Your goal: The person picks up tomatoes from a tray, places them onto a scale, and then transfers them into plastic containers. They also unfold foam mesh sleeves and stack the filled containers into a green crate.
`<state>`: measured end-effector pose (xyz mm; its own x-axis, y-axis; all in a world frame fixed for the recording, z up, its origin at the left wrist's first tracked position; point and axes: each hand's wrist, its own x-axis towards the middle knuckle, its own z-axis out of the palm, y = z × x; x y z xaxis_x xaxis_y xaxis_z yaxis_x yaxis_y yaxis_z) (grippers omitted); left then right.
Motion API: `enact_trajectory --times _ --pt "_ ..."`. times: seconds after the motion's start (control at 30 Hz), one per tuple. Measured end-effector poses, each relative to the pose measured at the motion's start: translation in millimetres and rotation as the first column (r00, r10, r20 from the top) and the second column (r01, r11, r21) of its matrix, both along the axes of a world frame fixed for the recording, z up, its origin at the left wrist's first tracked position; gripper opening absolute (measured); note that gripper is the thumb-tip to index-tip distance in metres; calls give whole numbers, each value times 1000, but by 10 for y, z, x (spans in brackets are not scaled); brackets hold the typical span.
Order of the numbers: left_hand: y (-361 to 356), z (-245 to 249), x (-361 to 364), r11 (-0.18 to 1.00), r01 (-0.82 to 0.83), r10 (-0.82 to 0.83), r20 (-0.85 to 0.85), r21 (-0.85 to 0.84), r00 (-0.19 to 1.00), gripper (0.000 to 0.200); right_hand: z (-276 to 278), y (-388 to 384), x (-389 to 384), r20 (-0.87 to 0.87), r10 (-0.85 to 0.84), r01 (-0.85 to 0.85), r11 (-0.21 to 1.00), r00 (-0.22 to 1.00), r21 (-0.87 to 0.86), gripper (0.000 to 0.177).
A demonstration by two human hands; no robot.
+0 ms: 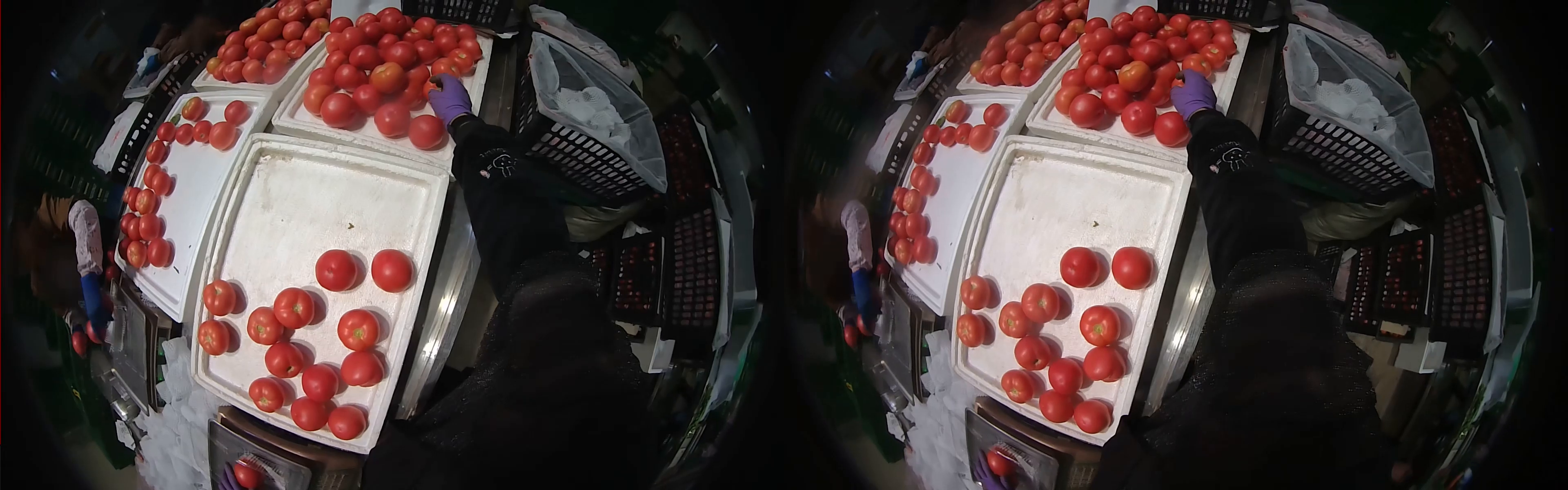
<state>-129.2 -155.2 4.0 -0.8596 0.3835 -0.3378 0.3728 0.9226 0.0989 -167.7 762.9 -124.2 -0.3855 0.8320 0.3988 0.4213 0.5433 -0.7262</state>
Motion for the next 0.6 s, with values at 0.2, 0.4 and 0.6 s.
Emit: enact_trajectory --times 0.2,0.4,0.6 --pt "-102 -73 -13 999 15 -15 -17 -36 1000 76 -162 -72 69 109 -64 51 992 992 119 26" --pt "-36 -33 2 999 -15 15 -4 -46 1000 76 -171 123 -1 -58 -97 94 994 994 -52 26" --pt "-198 -116 32 998 -21 20 15 63 1000 78 46 309 28 80 -321 327 940 944 -92 31"
